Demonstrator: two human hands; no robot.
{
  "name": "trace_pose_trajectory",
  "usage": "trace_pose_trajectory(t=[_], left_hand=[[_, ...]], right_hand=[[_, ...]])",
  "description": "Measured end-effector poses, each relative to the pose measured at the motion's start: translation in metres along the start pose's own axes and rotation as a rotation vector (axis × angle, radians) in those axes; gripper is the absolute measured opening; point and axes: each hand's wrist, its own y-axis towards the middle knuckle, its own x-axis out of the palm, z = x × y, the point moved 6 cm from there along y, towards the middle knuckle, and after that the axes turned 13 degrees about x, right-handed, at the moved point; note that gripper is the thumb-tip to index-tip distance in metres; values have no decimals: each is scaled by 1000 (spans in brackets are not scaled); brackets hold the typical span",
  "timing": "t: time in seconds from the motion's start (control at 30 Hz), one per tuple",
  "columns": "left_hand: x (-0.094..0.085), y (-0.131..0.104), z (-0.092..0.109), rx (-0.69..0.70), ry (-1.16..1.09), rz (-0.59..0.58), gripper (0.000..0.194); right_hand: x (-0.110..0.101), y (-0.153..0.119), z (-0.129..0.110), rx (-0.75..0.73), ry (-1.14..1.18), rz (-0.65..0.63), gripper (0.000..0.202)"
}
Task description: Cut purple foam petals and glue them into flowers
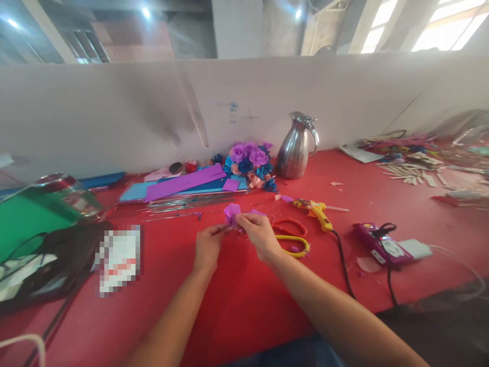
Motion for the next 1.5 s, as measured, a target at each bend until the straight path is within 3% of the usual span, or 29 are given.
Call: trace_pose_trajectory(t=[0.47,1.23,1.4,1.5], left_hand=[[0,1,3,39,-21,-39,25],[-3,4,10,146,55,-130,19],[1,2,19,175,-22,-157,25],[0,2,24,217,43,-150,17]], right_hand=[[4,0,4,46,25,-89,23],[3,-1,4,58,-134,-184,18],[2,2,9,67,-125,-201,19],[1,3,12,80,-118,-190,20]])
